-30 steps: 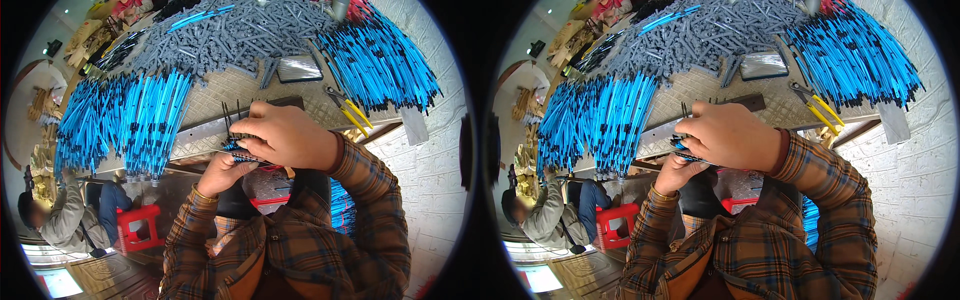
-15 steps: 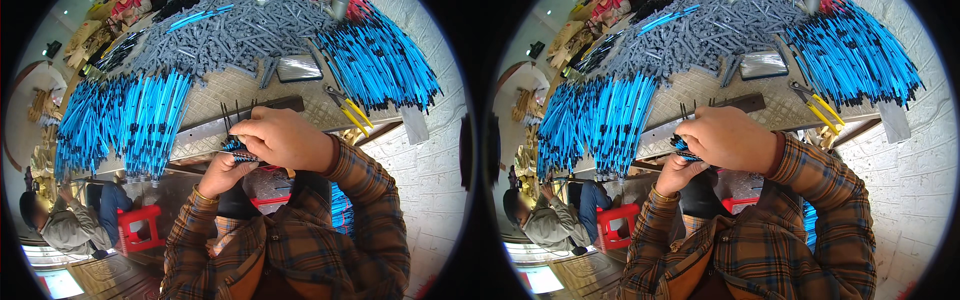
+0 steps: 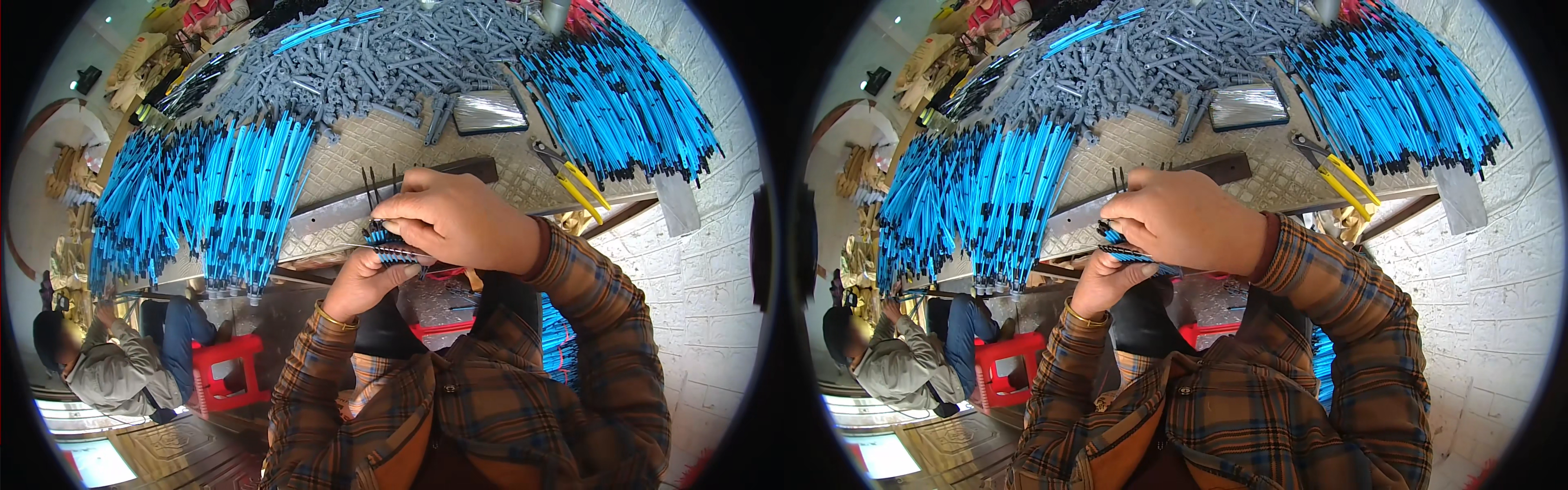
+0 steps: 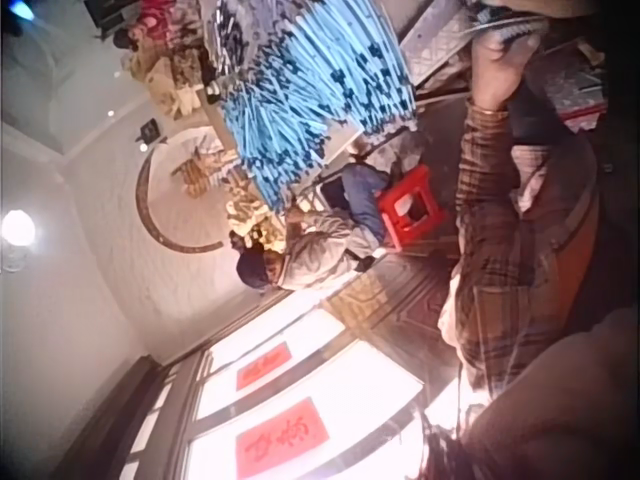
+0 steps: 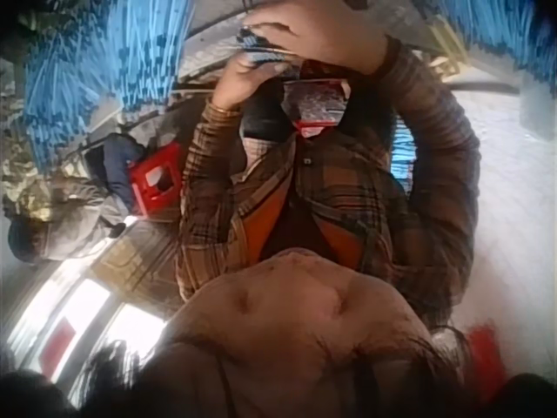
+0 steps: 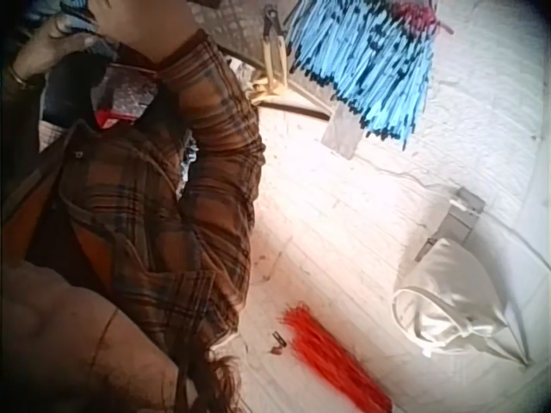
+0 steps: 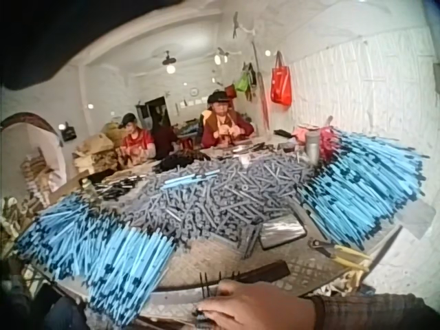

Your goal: The person cuts wire on a central hub using pliers, threads wire through umbrella ribs to gather them, and fits the ribs into the hub.

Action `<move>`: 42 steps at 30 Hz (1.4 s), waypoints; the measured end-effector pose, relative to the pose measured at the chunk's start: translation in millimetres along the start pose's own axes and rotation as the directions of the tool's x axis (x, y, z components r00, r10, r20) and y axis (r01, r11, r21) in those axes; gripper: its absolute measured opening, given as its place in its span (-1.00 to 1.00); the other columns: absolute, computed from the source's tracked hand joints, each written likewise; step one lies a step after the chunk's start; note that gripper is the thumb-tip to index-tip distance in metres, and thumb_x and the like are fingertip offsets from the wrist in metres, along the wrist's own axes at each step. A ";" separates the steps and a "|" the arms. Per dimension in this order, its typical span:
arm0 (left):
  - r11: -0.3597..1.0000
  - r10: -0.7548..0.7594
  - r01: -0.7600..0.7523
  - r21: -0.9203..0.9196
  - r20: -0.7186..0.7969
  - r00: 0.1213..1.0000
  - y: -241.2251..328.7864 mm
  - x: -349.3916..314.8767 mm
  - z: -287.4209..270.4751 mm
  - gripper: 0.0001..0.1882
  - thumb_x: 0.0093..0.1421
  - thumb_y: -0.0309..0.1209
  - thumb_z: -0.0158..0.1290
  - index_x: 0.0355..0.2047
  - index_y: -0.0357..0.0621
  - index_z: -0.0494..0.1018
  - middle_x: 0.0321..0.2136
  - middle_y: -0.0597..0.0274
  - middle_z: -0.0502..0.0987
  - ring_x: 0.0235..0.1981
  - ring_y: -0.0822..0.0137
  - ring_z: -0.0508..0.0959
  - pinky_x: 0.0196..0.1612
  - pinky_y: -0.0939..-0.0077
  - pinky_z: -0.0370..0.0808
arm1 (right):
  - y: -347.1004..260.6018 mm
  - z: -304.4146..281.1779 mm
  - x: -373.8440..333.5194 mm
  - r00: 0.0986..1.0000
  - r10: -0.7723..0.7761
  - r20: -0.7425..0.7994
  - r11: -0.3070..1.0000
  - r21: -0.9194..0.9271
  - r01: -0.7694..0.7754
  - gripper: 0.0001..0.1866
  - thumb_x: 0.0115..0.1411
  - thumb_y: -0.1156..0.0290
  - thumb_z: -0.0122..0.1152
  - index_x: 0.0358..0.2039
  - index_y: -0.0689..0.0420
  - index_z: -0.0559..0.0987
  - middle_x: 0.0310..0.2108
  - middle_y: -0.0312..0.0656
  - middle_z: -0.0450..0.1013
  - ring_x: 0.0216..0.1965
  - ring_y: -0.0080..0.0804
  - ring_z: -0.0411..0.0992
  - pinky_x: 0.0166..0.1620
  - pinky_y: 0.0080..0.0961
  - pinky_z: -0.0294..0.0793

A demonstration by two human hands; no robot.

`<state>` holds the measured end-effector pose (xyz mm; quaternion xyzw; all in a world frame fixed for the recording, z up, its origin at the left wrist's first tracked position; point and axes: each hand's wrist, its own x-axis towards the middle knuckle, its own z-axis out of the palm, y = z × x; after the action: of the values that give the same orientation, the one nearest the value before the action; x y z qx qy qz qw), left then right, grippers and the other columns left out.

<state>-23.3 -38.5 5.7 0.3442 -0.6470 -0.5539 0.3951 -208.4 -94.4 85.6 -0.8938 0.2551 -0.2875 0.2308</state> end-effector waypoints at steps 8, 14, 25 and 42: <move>0.968 -0.087 0.095 -0.231 0.045 0.995 -1.8 1.4 -1.5 -0.79 0.15 -0.59 -0.01 -0.18 -0.23 0.48 -0.24 0.25 0.55 -0.15 0.44 0.48 -0.05 0.55 0.38 | 14.4 -3.2 1.5 0.996 -0.009 0.092 0.994 0.109 -0.001 -0.75 0.14 0.40 0.02 -0.17 0.12 0.53 -0.41 -0.06 0.37 -0.36 -0.11 0.39 -0.30 -0.35 0.37; 0.976 -0.051 0.060 -0.211 0.045 0.998 3.0 3.4 -0.8 -0.79 0.14 -0.59 0.00 -0.19 -0.23 0.49 -0.25 0.26 0.55 -0.15 0.44 0.48 -0.05 0.55 0.39 | 17.2 9.6 0.3 0.999 -0.024 -0.038 0.979 0.202 0.031 -0.76 0.15 0.39 0.03 -0.18 0.13 0.51 -0.40 -0.08 0.38 -0.35 -0.13 0.40 -0.29 -0.37 0.37; 0.997 -0.059 0.060 -0.058 0.004 0.998 0.4 2.8 4.0 -0.78 0.14 -0.62 -0.01 -0.18 -0.22 0.48 -0.24 0.29 0.54 -0.15 0.46 0.47 -0.05 0.57 0.38 | 5.3 3.3 1.8 0.996 0.058 -0.067 0.981 0.188 -0.045 -0.82 0.15 0.38 0.08 -0.27 0.18 0.48 -0.43 -0.12 0.38 -0.45 -0.27 0.40 -0.38 -0.48 0.36; 0.996 -0.008 0.006 -0.088 -0.018 1.000 -2.6 3.4 9.3 -0.78 0.14 -0.65 -0.02 -0.20 -0.22 0.48 -0.25 0.29 0.54 -0.19 0.48 0.48 -0.10 0.59 0.39 | 10.1 -15.4 -24.4 0.996 0.087 -0.007 0.994 0.062 -0.086 -0.86 0.11 0.39 0.10 -0.48 0.19 0.45 -0.56 -0.09 0.40 -0.50 -0.13 0.41 -0.46 -0.41 0.33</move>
<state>-33.1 -37.7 2.9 0.3339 -0.6171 -0.5801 0.4138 -238.6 -91.8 81.5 -0.8729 0.2858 -0.2894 0.2695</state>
